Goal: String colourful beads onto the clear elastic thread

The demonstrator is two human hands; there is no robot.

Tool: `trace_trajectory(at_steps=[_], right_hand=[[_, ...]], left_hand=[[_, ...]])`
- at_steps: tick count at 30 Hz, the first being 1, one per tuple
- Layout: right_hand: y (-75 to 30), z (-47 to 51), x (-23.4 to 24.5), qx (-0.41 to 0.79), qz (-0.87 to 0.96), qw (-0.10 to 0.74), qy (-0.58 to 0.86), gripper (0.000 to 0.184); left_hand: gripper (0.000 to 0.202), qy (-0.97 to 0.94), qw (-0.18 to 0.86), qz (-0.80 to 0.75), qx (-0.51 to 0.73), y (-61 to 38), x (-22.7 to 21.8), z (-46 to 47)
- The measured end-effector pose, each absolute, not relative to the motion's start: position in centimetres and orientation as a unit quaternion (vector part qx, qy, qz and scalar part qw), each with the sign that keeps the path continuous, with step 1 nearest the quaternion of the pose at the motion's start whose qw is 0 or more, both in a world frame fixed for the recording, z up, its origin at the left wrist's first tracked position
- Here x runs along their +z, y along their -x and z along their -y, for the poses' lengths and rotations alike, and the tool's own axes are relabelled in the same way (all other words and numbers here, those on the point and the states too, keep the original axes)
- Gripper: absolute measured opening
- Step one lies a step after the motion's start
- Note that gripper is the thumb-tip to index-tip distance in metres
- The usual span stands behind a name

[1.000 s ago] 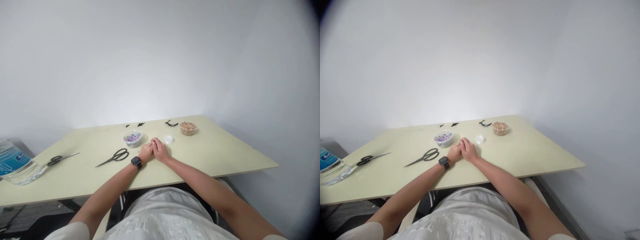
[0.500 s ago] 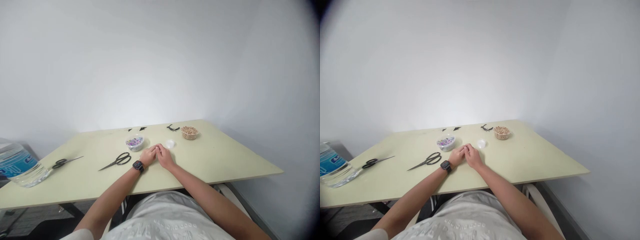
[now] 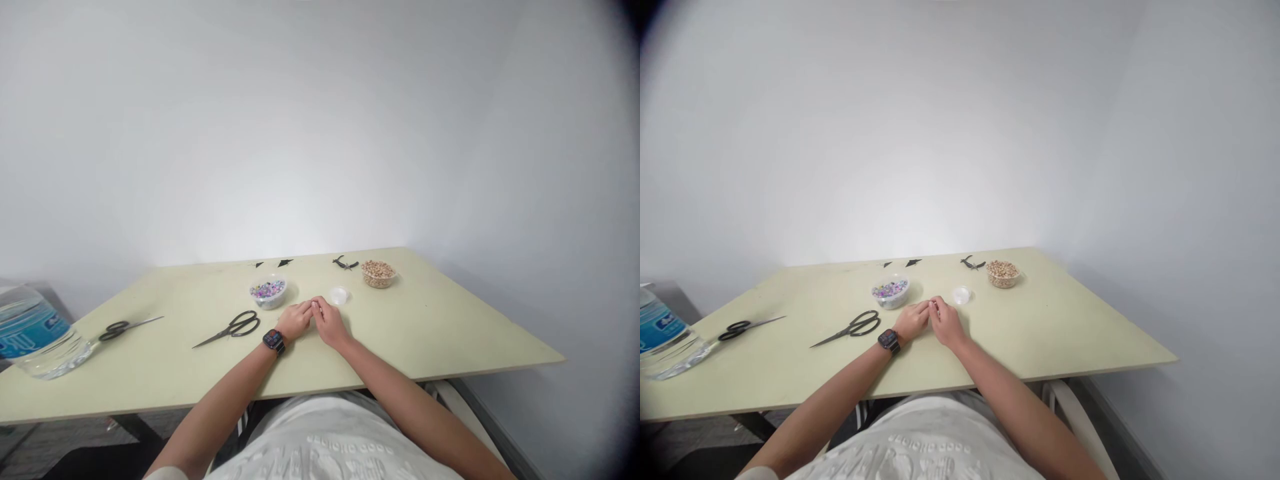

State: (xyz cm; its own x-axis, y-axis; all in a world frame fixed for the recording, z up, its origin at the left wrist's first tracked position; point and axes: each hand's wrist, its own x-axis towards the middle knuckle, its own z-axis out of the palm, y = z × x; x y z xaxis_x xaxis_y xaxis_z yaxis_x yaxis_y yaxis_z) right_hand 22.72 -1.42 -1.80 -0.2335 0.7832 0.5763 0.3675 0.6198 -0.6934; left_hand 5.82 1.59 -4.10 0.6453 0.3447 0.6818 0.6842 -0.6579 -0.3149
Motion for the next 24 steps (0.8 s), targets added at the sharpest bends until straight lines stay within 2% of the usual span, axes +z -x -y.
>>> trace_trajectory(at_steps=[24], right_hand=[[-22.92, 1.41, -1.95, 0.179, 0.776, 0.455, 0.399, 0.036]], left_hand=[[0.025, 0.866, 0.277, 0.3, -0.289, -5.62, -4.11, -1.39]])
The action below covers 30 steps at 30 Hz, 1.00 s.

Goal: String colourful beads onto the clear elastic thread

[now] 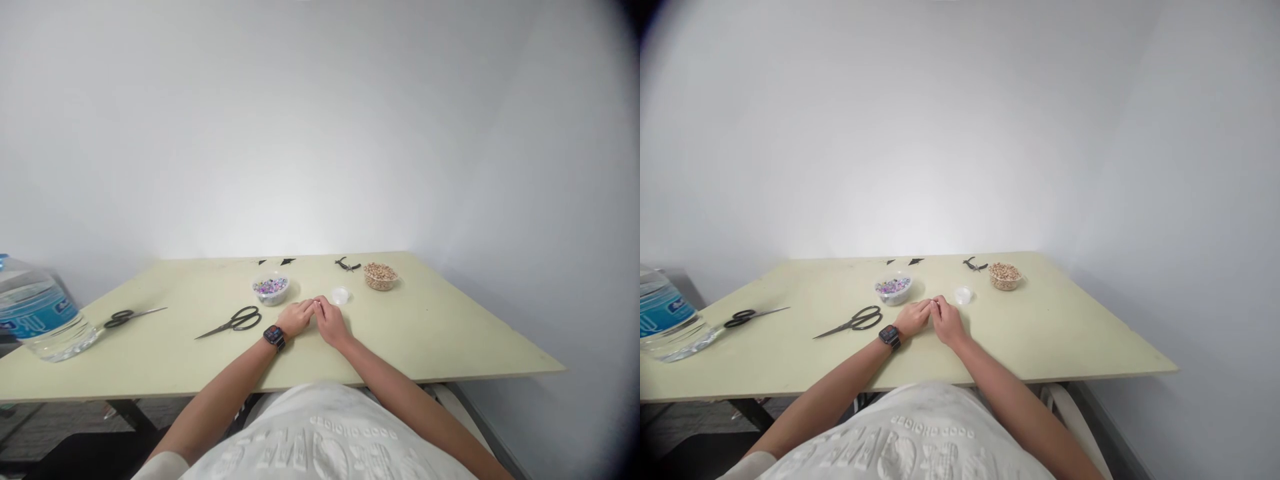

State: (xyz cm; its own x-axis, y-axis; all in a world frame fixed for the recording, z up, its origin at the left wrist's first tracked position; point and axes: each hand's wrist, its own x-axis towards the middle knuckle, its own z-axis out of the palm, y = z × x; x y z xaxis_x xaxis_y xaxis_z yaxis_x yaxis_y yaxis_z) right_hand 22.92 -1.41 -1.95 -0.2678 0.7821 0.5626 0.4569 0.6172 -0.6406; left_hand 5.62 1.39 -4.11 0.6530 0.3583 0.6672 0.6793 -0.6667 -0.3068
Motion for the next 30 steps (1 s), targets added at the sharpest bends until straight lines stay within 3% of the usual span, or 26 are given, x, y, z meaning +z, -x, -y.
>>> trace_trajectory(at_steps=[23, 30], right_hand=[[-22.71, 0.45, -2.47, 0.104, 0.789, 0.357, 0.49, 0.043], [-22.85, 0.88, -2.25, 0.084, 0.796, 0.328, 0.503, 0.016]], left_hand=[[0.027, 0.849, 0.261, 0.351, -0.297, -5.71, -4.48, -1.39], [0.022, 0.852, 0.232, 0.353, -0.308, -5.58, -4.27, -1.29]])
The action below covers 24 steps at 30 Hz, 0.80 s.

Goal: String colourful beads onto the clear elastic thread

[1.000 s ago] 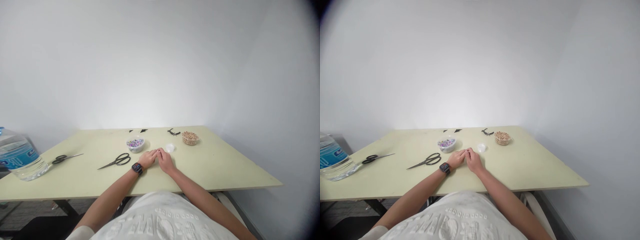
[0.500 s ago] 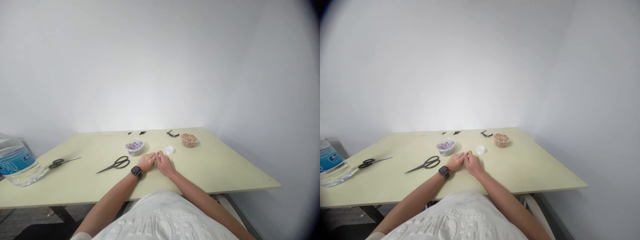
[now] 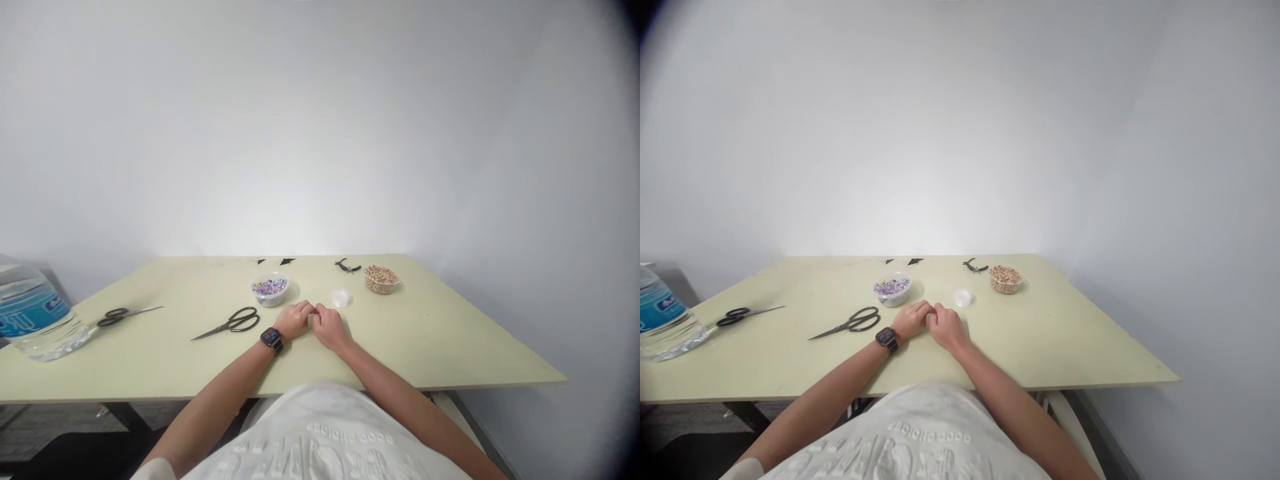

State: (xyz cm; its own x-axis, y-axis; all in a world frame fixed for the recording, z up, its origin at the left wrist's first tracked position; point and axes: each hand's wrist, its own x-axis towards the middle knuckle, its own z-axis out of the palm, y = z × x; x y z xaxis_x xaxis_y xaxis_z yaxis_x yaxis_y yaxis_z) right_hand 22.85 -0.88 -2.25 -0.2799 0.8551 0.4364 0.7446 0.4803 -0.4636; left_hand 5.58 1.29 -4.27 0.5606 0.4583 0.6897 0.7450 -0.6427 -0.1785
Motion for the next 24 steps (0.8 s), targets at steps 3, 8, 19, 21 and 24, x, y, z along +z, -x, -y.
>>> trace_trajectory(at_steps=[3, 8, 19, 21, 24], right_hand=[[-22.9, 1.1, -2.0, 0.086, 0.794, 0.325, 0.506, 0.013], [-23.0, 1.1, -1.9, 0.095, 0.793, 0.326, 0.506, 0.011], [-23.1, 0.0, -1.9, 0.1, 0.818, 0.287, 0.489, 0.015], [-23.4, -0.6, -1.4, 0.082, 0.845, 0.237, 0.473, 0.015], [-23.9, -1.7, -0.9, 0.062, 0.873, 0.164, 0.455, 0.018]], left_hand=[[0.013, 0.856, 0.222, 0.345, -0.316, -5.7, -4.1, -1.1], [0.014, 0.856, 0.202, 0.34, -0.333, -5.9, -3.7, -0.8], [0.017, 0.866, 0.158, 0.364, -0.304, -5.0, -2.7, -0.7], [0.018, 0.871, 0.148, 0.369, -0.29, -4.7, -2.4, -0.9], [0.015, 0.885, 0.116, 0.374, -0.253, -4.7, -2.1, -1.3]])
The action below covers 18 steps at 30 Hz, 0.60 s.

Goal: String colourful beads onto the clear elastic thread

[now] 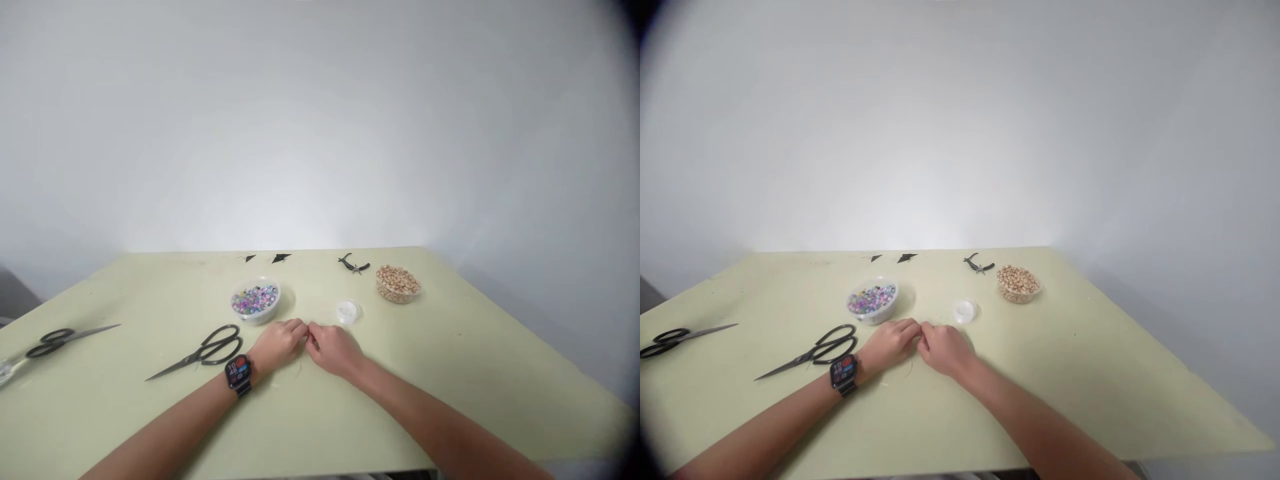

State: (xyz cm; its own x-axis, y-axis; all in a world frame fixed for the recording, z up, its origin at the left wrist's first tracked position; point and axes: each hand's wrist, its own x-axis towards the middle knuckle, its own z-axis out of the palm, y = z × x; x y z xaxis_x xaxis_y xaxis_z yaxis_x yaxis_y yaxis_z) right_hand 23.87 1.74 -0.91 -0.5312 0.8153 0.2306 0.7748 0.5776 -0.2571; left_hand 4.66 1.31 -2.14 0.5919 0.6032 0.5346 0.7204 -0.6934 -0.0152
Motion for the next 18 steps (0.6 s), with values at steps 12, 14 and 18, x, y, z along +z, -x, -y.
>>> trace_trajectory(at_steps=[12, 14, 18], right_hand=[[-24.5, -3.7, -2.0, 0.13, 0.873, 0.195, 0.428, 0.021], [-24.5, -3.9, -2.2, 0.149, 0.871, 0.2, 0.424, 0.02], [-24.6, -4.2, -2.4, 0.193, 0.867, 0.206, 0.412, 0.02]], left_hand=[[0.021, 0.846, -0.079, 0.428, -0.308, -4.9, -2.4, -1.9], [0.02, 0.842, -0.103, 0.432, -0.306, -4.8, -2.5, -2.0], [0.021, 0.839, -0.138, 0.437, -0.294, -4.9, -2.3, -2.1]])
